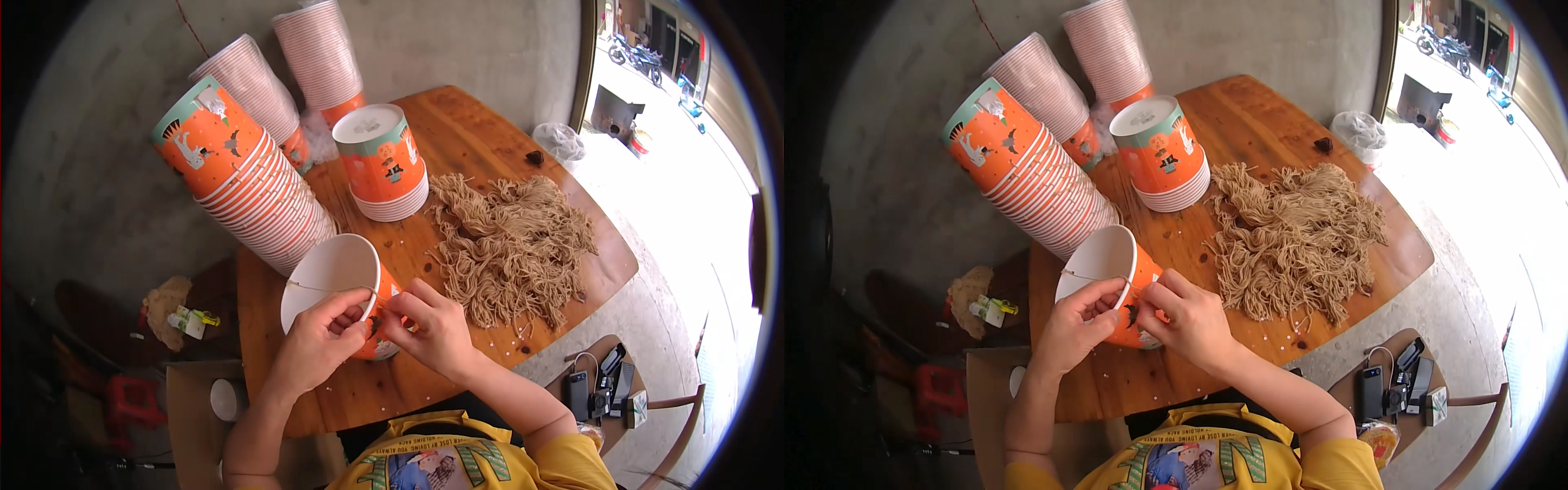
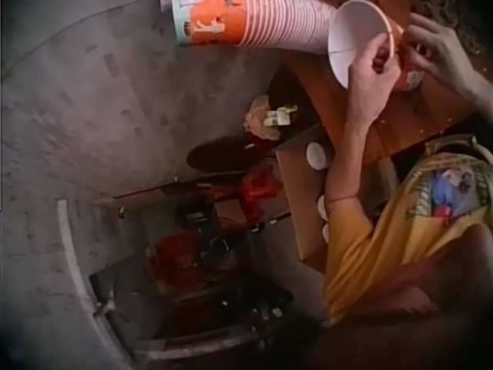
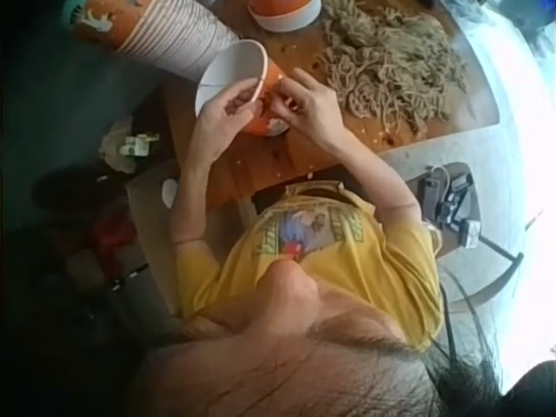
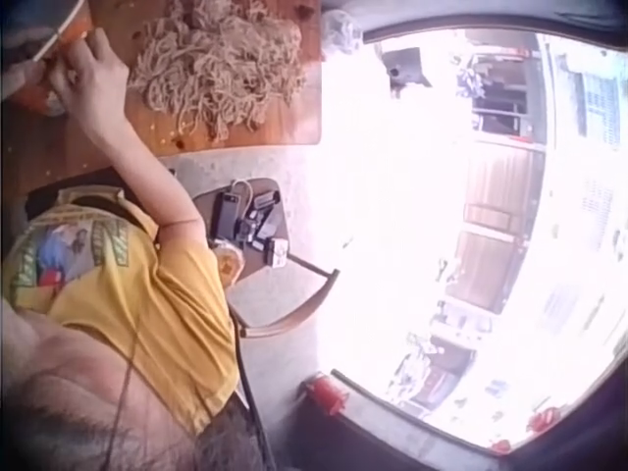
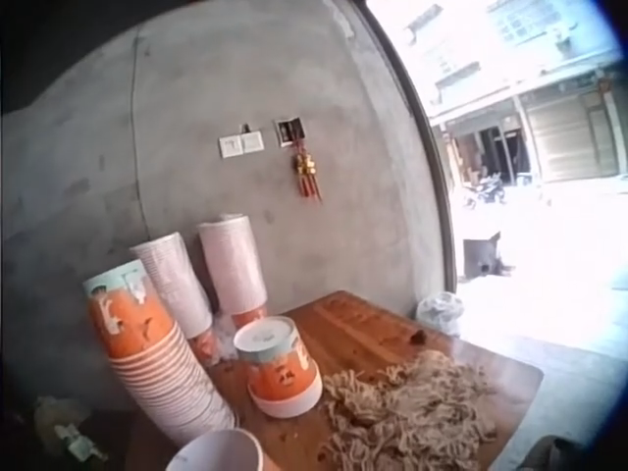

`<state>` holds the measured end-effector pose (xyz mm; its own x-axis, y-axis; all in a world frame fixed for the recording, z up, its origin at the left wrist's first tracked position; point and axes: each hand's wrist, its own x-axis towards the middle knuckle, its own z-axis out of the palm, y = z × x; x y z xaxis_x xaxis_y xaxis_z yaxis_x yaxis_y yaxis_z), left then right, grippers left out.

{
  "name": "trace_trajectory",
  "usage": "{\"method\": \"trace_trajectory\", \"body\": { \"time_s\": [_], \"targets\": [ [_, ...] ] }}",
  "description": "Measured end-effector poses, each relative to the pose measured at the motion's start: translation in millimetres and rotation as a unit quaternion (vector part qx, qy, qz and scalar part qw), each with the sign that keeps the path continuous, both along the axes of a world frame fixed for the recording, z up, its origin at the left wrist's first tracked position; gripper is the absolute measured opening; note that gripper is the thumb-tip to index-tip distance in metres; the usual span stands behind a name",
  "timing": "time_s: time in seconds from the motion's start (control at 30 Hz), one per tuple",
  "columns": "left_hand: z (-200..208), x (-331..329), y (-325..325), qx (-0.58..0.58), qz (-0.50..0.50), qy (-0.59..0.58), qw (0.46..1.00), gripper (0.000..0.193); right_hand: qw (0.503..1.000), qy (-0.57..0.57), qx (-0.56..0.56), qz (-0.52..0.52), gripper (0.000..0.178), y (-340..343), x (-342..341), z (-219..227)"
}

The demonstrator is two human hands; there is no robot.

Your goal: Threading and knotting string handles onto paper buckets.

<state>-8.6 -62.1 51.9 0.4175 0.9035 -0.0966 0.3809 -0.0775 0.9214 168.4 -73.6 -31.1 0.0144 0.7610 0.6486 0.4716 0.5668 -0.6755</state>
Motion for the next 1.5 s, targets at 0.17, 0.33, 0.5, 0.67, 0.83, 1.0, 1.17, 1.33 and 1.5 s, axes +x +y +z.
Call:
{"method": "trace_trajectory", "body": {
  "time_s": [0.17,0.33,0.5,0.67,0.83,1.0,1.17,1.33,1.5],
  "targets": [
    [-3.3,-0.7,1.0,0.012,-0.009,0.000,1.000,0.038,1.000,-0.007,-0.008,0.002,0.013,-1.2,0.8,1.2],
    [-6.9,1.9,-0.4,-0.002,-0.017,-0.003,1.000,0.039,1.000,-0.003,-0.025,0.009,0.013,-3.8,4.7,2.7],
    [-9.4,11.7,-2.9,-0.010,-0.060,0.002,0.998,0.033,0.998,-0.041,-0.054,0.000,0.010,-11.1,16.8,3.7],
    [-39.0,19.0,15.4,0.036,-0.097,0.012,0.995,0.023,0.996,-0.031,-0.079,0.006,0.009,-14.4,26.9,-2.9],
    [-39.2,33.7,23.5,0.039,-0.112,0.068,0.991,0.011,0.996,-0.042,-0.081,0.020,0.008,-11.9,37.9,-5.8],
    [-38.0,34.3,25.5,0.140,-0.122,0.111,0.976,0.007,0.985,-0.022,-0.157,0.060,0.010,-8.8,48.7,-5.3],
    [-43.9,22.9,35.5,0.050,-0.064,-0.015,0.997,0.006,0.989,-0.096,-0.072,0.091,0.012,-2.8,74.4,-14.4],
    [-25.7,34.0,33.1,-0.187,-0.008,-0.218,0.958,0.010,0.983,-0.056,-0.170,0.028,0.007,3.9,87.8,-3.6],
    [-37.7,38.2,35.0,-0.191,-0.026,-0.235,0.953,0.007,0.948,0.161,-0.252,0.110,0.012,5.6,70.3,11.5]
  ]
}}
